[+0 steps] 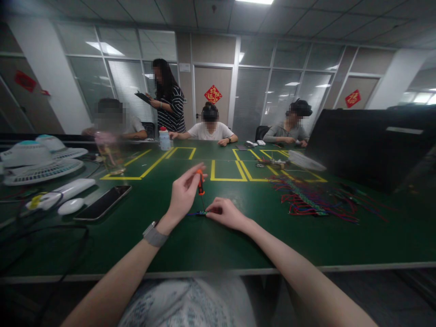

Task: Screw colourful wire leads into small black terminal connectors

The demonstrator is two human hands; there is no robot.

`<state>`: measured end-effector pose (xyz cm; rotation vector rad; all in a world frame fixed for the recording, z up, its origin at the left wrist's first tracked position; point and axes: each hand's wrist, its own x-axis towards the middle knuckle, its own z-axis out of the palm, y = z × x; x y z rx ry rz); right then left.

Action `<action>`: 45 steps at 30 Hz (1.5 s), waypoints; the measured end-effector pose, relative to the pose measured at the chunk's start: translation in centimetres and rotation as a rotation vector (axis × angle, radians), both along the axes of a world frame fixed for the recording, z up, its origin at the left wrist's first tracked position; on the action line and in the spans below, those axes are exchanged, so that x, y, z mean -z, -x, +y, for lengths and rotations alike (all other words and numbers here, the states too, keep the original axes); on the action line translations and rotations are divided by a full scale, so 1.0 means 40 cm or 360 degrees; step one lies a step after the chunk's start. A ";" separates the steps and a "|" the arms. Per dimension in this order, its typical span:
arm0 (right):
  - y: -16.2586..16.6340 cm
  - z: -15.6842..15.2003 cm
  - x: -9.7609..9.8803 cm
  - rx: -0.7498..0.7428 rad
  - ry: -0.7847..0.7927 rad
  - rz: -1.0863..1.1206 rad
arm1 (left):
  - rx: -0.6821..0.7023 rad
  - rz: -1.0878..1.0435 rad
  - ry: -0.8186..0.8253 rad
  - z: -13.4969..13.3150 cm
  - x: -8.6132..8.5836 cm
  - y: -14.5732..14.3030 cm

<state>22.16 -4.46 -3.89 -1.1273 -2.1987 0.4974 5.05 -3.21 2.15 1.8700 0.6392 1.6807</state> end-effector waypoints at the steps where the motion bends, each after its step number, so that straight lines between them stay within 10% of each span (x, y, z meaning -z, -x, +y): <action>1: 0.000 0.000 0.000 -0.0002 -0.0001 -0.0002 | -0.0027 0.0010 -0.0026 0.000 -0.001 0.000; 26: -0.001 0.000 0.002 0.0002 0.0017 0.0003 | -0.0339 0.0123 -0.0222 -0.011 -0.013 0.008; 45: 0.001 -0.002 0.000 0.0016 0.0015 0.0009 | -0.0187 0.0142 -0.0196 -0.016 -0.014 0.010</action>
